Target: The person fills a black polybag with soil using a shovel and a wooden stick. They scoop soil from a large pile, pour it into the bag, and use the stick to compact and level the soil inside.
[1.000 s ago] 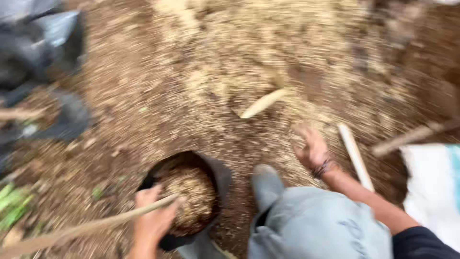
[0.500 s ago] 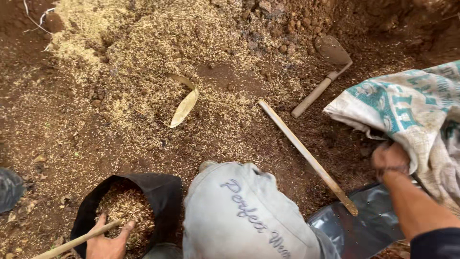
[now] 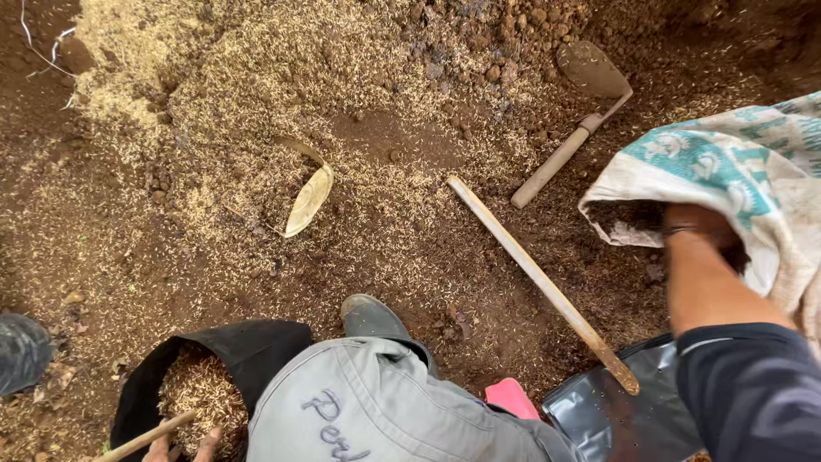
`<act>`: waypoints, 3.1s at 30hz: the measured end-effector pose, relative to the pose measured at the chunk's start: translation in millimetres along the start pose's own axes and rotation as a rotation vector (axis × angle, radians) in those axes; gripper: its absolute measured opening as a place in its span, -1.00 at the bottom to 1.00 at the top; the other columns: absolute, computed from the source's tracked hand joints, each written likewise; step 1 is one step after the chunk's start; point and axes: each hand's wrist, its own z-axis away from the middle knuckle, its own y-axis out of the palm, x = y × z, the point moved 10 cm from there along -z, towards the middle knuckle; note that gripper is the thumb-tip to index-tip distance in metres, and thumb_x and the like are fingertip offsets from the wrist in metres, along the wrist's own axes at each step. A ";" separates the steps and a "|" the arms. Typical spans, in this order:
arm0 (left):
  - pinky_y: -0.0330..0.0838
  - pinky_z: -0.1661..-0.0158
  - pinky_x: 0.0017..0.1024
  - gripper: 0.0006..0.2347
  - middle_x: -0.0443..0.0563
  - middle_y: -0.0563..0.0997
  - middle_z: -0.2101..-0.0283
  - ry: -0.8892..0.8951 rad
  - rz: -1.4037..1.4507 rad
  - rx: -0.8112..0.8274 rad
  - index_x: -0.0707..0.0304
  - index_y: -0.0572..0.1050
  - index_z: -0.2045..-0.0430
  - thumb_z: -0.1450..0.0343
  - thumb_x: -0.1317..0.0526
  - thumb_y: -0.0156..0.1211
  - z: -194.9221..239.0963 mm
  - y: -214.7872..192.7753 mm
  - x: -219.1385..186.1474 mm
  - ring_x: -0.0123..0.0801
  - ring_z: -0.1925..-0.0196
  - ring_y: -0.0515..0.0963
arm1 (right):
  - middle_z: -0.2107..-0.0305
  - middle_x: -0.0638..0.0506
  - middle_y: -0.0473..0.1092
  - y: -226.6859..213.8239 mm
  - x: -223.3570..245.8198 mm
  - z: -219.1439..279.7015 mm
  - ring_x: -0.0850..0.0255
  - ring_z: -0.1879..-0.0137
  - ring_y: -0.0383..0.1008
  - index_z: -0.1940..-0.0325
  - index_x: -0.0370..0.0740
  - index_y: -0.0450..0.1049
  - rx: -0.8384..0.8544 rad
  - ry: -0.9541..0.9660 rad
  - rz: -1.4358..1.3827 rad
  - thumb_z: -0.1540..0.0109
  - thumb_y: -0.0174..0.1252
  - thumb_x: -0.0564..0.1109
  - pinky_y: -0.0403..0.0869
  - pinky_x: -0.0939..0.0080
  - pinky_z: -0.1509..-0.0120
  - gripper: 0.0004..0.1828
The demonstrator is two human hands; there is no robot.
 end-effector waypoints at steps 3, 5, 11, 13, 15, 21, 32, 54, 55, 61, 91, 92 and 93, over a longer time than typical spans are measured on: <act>0.58 -0.08 0.07 -0.24 0.52 0.41 -0.27 -0.016 -0.061 -0.020 0.45 0.36 -0.30 -0.22 0.05 0.51 7.0 1.2 0.9 0.22 -0.36 0.43 | -0.08 -0.38 0.37 35.4 11.6 26.0 -0.33 -0.17 0.36 -0.18 -0.23 0.45 0.071 -0.048 0.020 -0.22 0.02 0.28 0.36 -0.28 -0.23 -0.35; 0.55 -0.03 0.13 -0.19 0.58 0.35 -0.27 -0.111 -0.006 -0.048 0.52 0.29 -0.32 -0.21 0.07 0.54 18.6 -6.9 19.6 0.29 -0.30 0.43 | -0.10 -0.39 0.36 49.3 23.4 30.9 -0.34 -0.18 0.35 -0.20 -0.24 0.43 0.104 -0.073 0.016 -0.21 0.02 0.31 0.35 -0.29 -0.23 -0.32; 0.60 0.01 0.05 -0.21 0.59 0.46 -0.17 -0.039 0.046 -0.167 0.60 0.31 -0.31 -0.20 0.16 0.56 30.0 -20.5 13.6 0.27 -0.18 0.55 | -0.14 -0.41 0.32 73.8 52.6 22.1 -0.36 -0.21 0.31 -0.24 -0.26 0.39 0.337 -0.314 0.031 -0.20 0.03 0.37 0.32 -0.32 -0.24 -0.23; 0.61 -0.04 -0.03 -0.28 0.55 0.51 -0.13 0.073 0.033 -0.214 0.57 0.38 -0.26 -0.22 0.18 0.55 29.7 -18.7 -1.5 0.21 -0.17 0.59 | -0.16 -0.41 0.30 84.8 63.5 41.8 -0.37 -0.22 0.29 -0.25 -0.27 0.38 0.400 -0.447 0.040 -0.19 0.03 0.39 0.31 -0.33 -0.24 -0.20; 0.61 -0.11 -0.10 -0.37 0.50 0.54 -0.08 0.180 -0.031 -0.194 0.47 0.48 -0.20 -0.22 0.19 0.56 31.5 -16.8 -8.1 0.13 -0.21 0.61 | -0.17 -0.42 0.29 91.2 55.7 63.5 -0.38 -0.24 0.28 -0.26 -0.28 0.37 0.429 -0.532 0.026 -0.18 0.03 0.42 0.30 -0.34 -0.25 -0.17; 0.54 0.04 0.03 -0.21 0.64 0.48 -0.12 0.017 0.083 -0.111 0.67 0.26 -0.34 -0.27 0.19 0.56 10.7 -20.7 14.2 0.28 -0.14 0.53 | -0.21 -0.44 0.25 50.1 -58.3 60.7 -0.40 -0.27 0.24 -0.30 -0.30 0.33 0.278 -0.307 0.013 -0.16 0.04 0.48 0.27 -0.38 -0.26 -0.08; 0.54 -0.02 -0.03 -0.30 0.41 0.40 -0.22 -0.067 0.063 -0.145 0.44 0.37 -0.29 -0.26 0.12 0.49 64.8 -48.1 -40.9 0.07 -0.12 0.58 | -0.19 -0.59 0.25 129.7 51.4 128.0 -0.44 -0.22 0.28 -0.33 -0.53 0.30 0.570 -0.572 -0.041 -0.14 0.01 0.69 0.28 -0.40 -0.27 0.21; 0.19 -0.31 -0.24 -0.24 0.16 0.27 -0.29 -0.080 0.574 -0.120 0.23 0.20 -0.30 -0.19 0.16 0.46 93.2 -75.4 -89.9 -0.07 -0.33 0.33 | -0.26 -0.28 0.30 48.7 184.3 269.8 -0.12 -0.34 0.32 -0.45 -0.24 0.26 0.713 -0.885 -0.114 -0.18 0.11 0.09 0.35 -0.13 -0.31 -0.23; 0.14 -0.34 -0.20 -0.26 0.20 0.24 -0.31 -0.029 0.574 -0.123 0.29 0.19 -0.30 -0.20 0.21 0.43 90.3 -75.8 -94.3 -0.05 -0.36 0.29 | -0.25 -0.25 0.32 42.3 208.3 290.0 -0.09 -0.33 0.34 -0.45 -0.26 0.26 0.845 -0.950 -0.191 -0.19 0.09 0.05 0.35 -0.09 -0.32 -0.25; 0.02 -0.39 -0.08 -0.43 0.27 0.26 -0.32 0.119 0.651 -0.180 0.40 0.29 -0.22 -0.25 0.43 0.23 74.8 -85.4 -106.3 0.00 -0.42 0.23 | -0.17 -0.32 0.40 -24.5 324.7 515.9 -0.14 -0.27 0.42 -0.34 -0.39 0.28 1.621 -1.242 -0.377 -0.16 0.14 0.02 0.39 -0.12 -0.34 -0.28; 0.34 -0.21 -0.25 -0.55 0.25 0.46 -0.09 0.319 0.818 -0.367 0.35 0.47 0.07 -0.12 0.29 0.29 108.5 -82.8 -111.4 0.00 -0.19 0.46 | -0.06 -0.14 0.51 -134.1 301.7 799.0 0.10 0.05 0.58 -0.09 -0.11 0.58 1.122 -2.196 -0.597 -0.28 0.15 -0.18 0.56 0.16 0.01 -0.70; 0.25 -0.27 -0.23 -0.56 0.27 0.45 -0.14 0.306 0.803 -0.345 0.35 0.49 0.09 -0.12 0.28 0.31 102.5 -73.1 -107.0 0.03 -0.26 0.41 | -0.03 -0.12 0.53 -126.6 311.6 757.4 0.16 0.04 0.57 -0.14 -0.12 0.56 1.152 -2.015 -0.730 -0.34 0.12 -0.18 0.56 0.20 -0.01 -0.71; 0.26 -0.27 -0.26 -0.57 0.25 0.47 -0.14 0.323 0.819 -0.306 0.34 0.49 0.09 -0.14 0.27 0.30 96.9 -63.9 -105.7 0.00 -0.26 0.43 | 0.05 -0.15 0.54 -107.6 318.7 703.0 0.18 0.09 0.54 -0.13 -0.15 0.57 1.050 -1.796 -0.775 -0.36 0.12 -0.14 0.53 0.22 0.02 -0.73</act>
